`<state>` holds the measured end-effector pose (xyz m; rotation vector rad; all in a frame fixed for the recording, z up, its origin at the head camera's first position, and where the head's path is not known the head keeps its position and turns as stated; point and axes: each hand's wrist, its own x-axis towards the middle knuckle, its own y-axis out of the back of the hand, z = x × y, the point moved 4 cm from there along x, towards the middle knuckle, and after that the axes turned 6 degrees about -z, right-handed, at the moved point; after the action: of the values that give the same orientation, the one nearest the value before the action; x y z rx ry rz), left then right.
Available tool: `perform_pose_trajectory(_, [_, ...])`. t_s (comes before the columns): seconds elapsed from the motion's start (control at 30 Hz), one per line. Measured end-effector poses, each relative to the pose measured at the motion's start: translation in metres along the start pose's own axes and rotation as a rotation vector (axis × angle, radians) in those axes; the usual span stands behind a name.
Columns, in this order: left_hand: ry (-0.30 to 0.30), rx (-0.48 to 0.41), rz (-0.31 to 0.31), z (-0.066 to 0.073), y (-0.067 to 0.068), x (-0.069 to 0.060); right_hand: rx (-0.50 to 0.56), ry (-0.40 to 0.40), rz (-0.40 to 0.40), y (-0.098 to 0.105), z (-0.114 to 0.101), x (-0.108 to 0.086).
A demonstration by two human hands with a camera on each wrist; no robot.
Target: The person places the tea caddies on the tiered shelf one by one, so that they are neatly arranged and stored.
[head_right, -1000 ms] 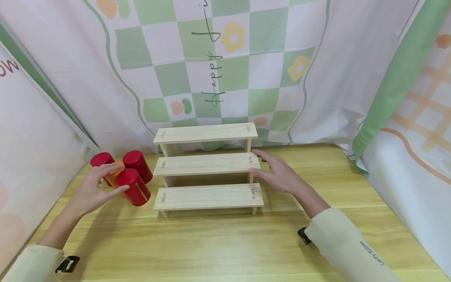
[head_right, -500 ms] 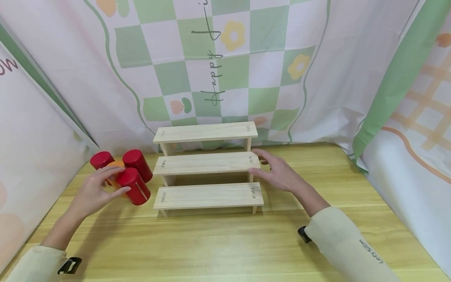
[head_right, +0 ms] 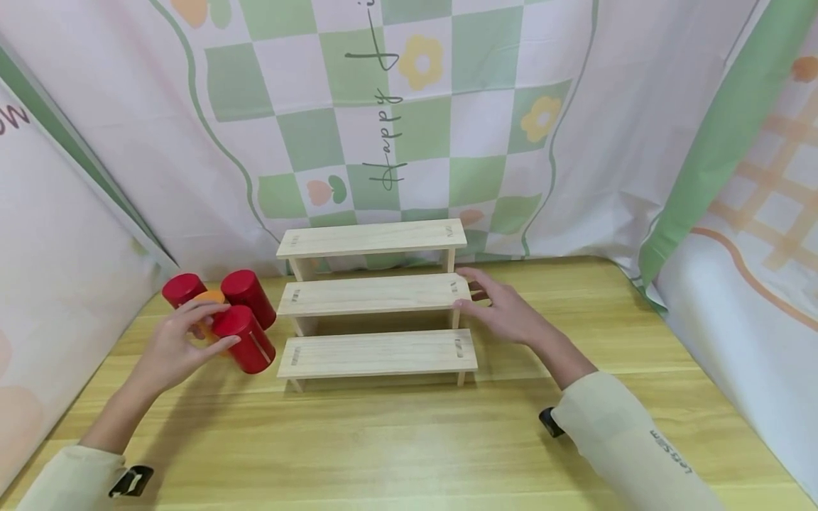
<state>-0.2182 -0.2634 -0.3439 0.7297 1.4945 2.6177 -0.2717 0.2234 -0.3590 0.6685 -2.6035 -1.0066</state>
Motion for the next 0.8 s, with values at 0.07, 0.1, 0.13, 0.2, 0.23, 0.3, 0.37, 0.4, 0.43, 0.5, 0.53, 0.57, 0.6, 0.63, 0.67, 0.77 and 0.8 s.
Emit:
perform_pose_trajectory(0.07, [0.020,-0.015,-0.013,0.000,-0.001,-0.001,0.033,0.007,0.001,0.000,0.001,0.000])
perform_pose_trajectory(0.1, [0.034,-0.022,-0.026,0.000,-0.002,-0.001,0.042,0.011,0.003,0.000,0.002,0.000])
perform_pose_trajectory(0.13, [0.049,-0.031,-0.040,0.000,-0.003,-0.002,0.051,0.016,0.004,0.000,0.002,0.000])
perform_pose_trajectory(0.2, [0.077,-0.050,-0.065,-0.001,-0.006,-0.002,0.062,0.025,0.008,0.000,0.002,0.000])
perform_pose_trajectory(0.23, [0.087,-0.062,-0.077,-0.001,-0.007,-0.003,0.067,0.032,0.010,0.000,0.002,0.001])
perform_pose_trajectory(0.3, [0.103,-0.085,-0.089,-0.002,-0.010,-0.003,0.078,0.042,0.013,-0.001,0.002,0.001])
perform_pose_trajectory(0.37, [0.112,-0.105,-0.090,-0.003,-0.012,-0.002,0.092,0.043,0.017,-0.001,0.002,0.001])
perform_pose_trajectory(0.4, [0.115,-0.118,-0.091,-0.003,-0.013,-0.002,0.098,0.044,0.017,-0.002,0.003,0.001])
perform_pose_trajectory(0.43, [0.120,-0.130,-0.092,-0.004,-0.014,-0.001,0.107,0.041,0.017,-0.002,0.004,0.001])
perform_pose_trajectory(0.5, [0.126,-0.149,-0.095,-0.005,-0.017,0.000,0.124,0.032,0.016,-0.002,0.006,0.001])
perform_pose_trajectory(0.53, [0.128,-0.158,-0.095,-0.005,-0.018,0.000,0.132,0.028,0.015,-0.003,0.007,0.002])
perform_pose_trajectory(0.57, [0.127,-0.164,-0.094,-0.005,-0.019,0.000,0.140,0.027,0.012,-0.003,0.008,0.002])
perform_pose_trajectory(0.6, [0.127,-0.169,-0.092,-0.005,-0.019,0.000,0.150,0.025,0.009,-0.003,0.009,0.002])
perform_pose_trajectory(0.63, [0.128,-0.171,-0.090,-0.006,-0.020,0.001,0.161,0.022,0.007,-0.004,0.009,0.003])
perform_pose_trajectory(0.67, [0.128,-0.171,-0.086,-0.006,-0.021,0.001,0.171,0.020,0.005,-0.004,0.010,0.003])
perform_pose_trajectory(0.77, [0.131,-0.169,-0.077,-0.008,-0.022,0.002,0.212,0.011,-0.004,-0.006,0.012,0.005])
perform_pose_trajectory(0.8, [0.132,-0.169,-0.075,-0.009,-0.023,0.002,0.229,0.008,-0.005,-0.007,0.012,0.005])
